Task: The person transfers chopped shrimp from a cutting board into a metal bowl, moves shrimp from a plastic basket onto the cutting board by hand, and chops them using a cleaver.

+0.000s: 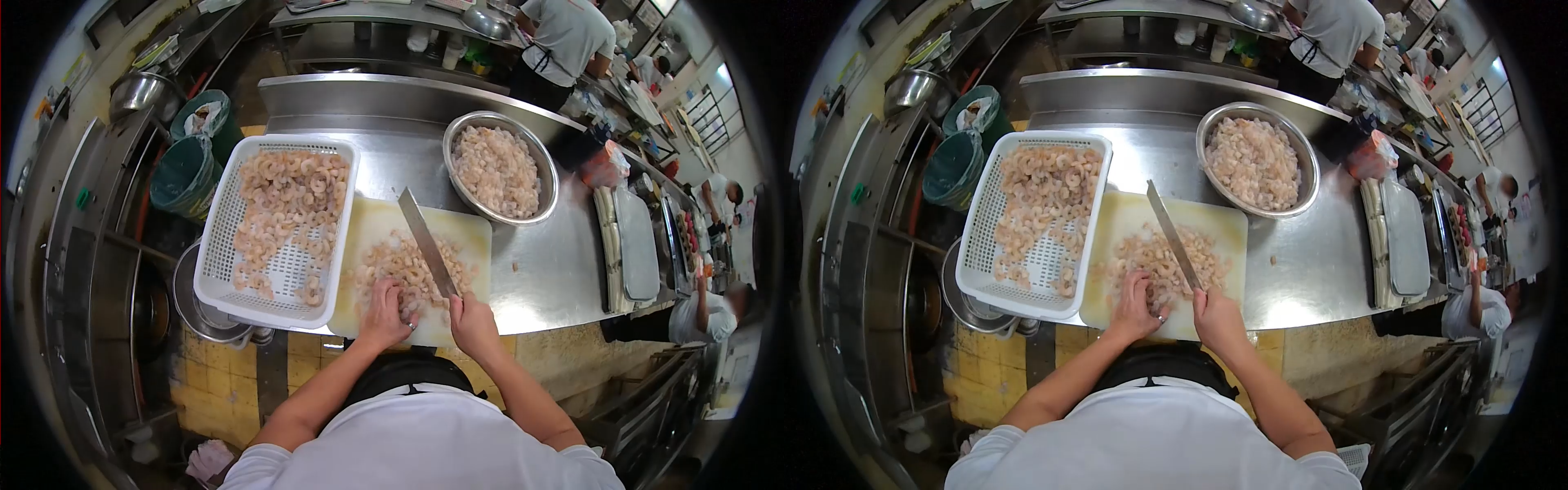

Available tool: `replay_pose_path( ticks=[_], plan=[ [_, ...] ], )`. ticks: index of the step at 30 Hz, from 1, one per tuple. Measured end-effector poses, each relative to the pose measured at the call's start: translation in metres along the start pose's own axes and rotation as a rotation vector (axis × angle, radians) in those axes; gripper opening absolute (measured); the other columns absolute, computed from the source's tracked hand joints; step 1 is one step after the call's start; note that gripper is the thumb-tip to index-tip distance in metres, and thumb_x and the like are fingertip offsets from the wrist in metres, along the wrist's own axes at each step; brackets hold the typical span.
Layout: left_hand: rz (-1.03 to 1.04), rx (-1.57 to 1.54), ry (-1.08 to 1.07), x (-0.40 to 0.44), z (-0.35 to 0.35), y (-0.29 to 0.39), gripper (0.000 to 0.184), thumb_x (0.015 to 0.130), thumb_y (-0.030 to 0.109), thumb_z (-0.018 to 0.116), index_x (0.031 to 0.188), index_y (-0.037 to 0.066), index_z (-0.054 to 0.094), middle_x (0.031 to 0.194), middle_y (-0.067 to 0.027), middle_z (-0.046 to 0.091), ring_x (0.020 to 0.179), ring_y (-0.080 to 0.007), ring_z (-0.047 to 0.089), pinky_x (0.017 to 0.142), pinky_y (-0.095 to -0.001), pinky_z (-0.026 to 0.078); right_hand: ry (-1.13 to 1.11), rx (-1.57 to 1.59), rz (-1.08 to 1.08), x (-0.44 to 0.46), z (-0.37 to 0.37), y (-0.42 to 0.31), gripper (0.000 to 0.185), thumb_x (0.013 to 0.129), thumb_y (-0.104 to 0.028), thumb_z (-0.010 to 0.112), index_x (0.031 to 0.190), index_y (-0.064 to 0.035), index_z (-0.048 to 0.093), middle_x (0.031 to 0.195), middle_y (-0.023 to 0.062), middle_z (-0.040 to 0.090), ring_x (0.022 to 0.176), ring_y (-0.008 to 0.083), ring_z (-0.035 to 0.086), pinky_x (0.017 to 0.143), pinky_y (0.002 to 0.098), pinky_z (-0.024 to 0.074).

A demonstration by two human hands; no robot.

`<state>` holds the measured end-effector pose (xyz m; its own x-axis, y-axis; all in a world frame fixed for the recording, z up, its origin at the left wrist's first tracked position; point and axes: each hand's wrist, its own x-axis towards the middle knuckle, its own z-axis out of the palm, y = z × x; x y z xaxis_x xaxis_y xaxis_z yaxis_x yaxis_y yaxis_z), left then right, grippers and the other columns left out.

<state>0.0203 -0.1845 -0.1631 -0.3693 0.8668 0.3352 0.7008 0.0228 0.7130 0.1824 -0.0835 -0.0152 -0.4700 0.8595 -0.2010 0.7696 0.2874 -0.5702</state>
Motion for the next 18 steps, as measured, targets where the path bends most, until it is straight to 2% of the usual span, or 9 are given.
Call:
replay_pose_path(
  ticks=[3, 6, 7, 10, 14, 17, 18],
  plan=[
    [0.002, 0.013, -0.014, -0.004, -0.003, 0.002, 0.069, 0.071, 0.02, 0.088, 0.125, -0.002, 0.051, 0.135, -0.0223, 0.047, 0.133, -0.0433, 0.046, 0.117, -0.0489, 0.041, 0.024, -0.062, -0.102, 0.007, 0.05, 0.045, 0.043, 0.108, -0.033, 0.056, 0.092, 0.0059, 0.065, 0.08, 0.0357, 0.067, 0.077, 0.0559, 0.066, 0.069, 0.0635, 0.0509],
    [0.013, -0.011, 0.003, -0.006, -0.003, -0.001, 0.067, 0.073, 0.022, 0.089, 0.124, -0.001, 0.052, 0.133, -0.0231, 0.048, 0.132, -0.044, 0.047, 0.116, -0.0507, 0.042, 0.03, -0.068, -0.139, 0.012, 0.04, 0.047, 0.043, 0.108, -0.032, 0.056, 0.092, 0.0067, 0.064, 0.077, 0.0358, 0.066, 0.075, 0.0563, 0.066, 0.068, 0.0635, 0.0505],
    [0.019, -0.031, 0.014, -0.004, -0.005, 0.002, 0.065, 0.073, 0.021, 0.088, 0.123, -0.001, 0.052, 0.132, -0.0238, 0.049, 0.13, -0.0445, 0.049, 0.116, -0.0519, 0.042, -0.017, -0.075, -0.066, 0.008, 0.023, 0.031, 0.043, 0.108, -0.032, 0.055, 0.092, 0.0068, 0.065, 0.077, 0.0361, 0.066, 0.076, 0.0569, 0.066, 0.068, 0.0642, 0.0502],
    [0.036, -0.059, 0.025, -0.001, -0.003, 0.0, 0.06, 0.077, 0.022, 0.086, 0.124, 0.0, 0.053, 0.133, -0.0231, 0.049, 0.131, -0.0445, 0.048, 0.117, -0.0538, 0.04, 0.028, -0.034, -0.028, -0.004, 0.008, 0.018, 0.044, 0.108, -0.032, 0.055, 0.091, 0.0069, 0.066, 0.078, 0.0365, 0.066, 0.077, 0.0573, 0.066, 0.069, 0.065, 0.0498],
    [0.092, 0.067, 0.06, -0.004, 0.001, -0.009, 0.053, 0.082, 0.022, 0.081, 0.124, 0.003, 0.056, 0.135, -0.0204, 0.051, 0.133, -0.0424, 0.05, 0.119, -0.0587, 0.036, 0.026, -0.062, -0.081, 0.01, 0.044, 0.059, 0.043, 0.108, -0.032, 0.055, 0.092, 0.0067, 0.065, 0.077, 0.0363, 0.066, 0.076, 0.0577, 0.066, 0.07, 0.0647, 0.0502],
    [0.112, 0.075, 0.114, 0.0, -0.009, -0.007, 0.048, 0.081, 0.022, 0.081, 0.122, 0.006, 0.059, 0.135, -0.0184, 0.054, 0.133, -0.0407, 0.052, 0.121, -0.0614, 0.033, -0.017, -0.092, -0.039, 0.006, 0.017, 0.035, 0.043, 0.108, -0.032, 0.055, 0.092, 0.0069, 0.065, 0.079, 0.0363, 0.066, 0.079, 0.0576, 0.066, 0.071, 0.0642, 0.051],
    [0.094, 0.106, 0.161, 0.003, -0.014, -0.005, 0.048, 0.081, 0.022, 0.081, 0.12, 0.006, 0.06, 0.134, -0.018, 0.055, 0.132, -0.0406, 0.053, 0.119, -0.0603, 0.035, -0.016, -0.078, -0.022, 0.0, 0.008, 0.024, 0.043, 0.108, -0.032, 0.054, 0.092, 0.0069, 0.065, 0.079, 0.0362, 0.067, 0.079, 0.0575, 0.066, 0.072, 0.064, 0.0512]
  ],
)
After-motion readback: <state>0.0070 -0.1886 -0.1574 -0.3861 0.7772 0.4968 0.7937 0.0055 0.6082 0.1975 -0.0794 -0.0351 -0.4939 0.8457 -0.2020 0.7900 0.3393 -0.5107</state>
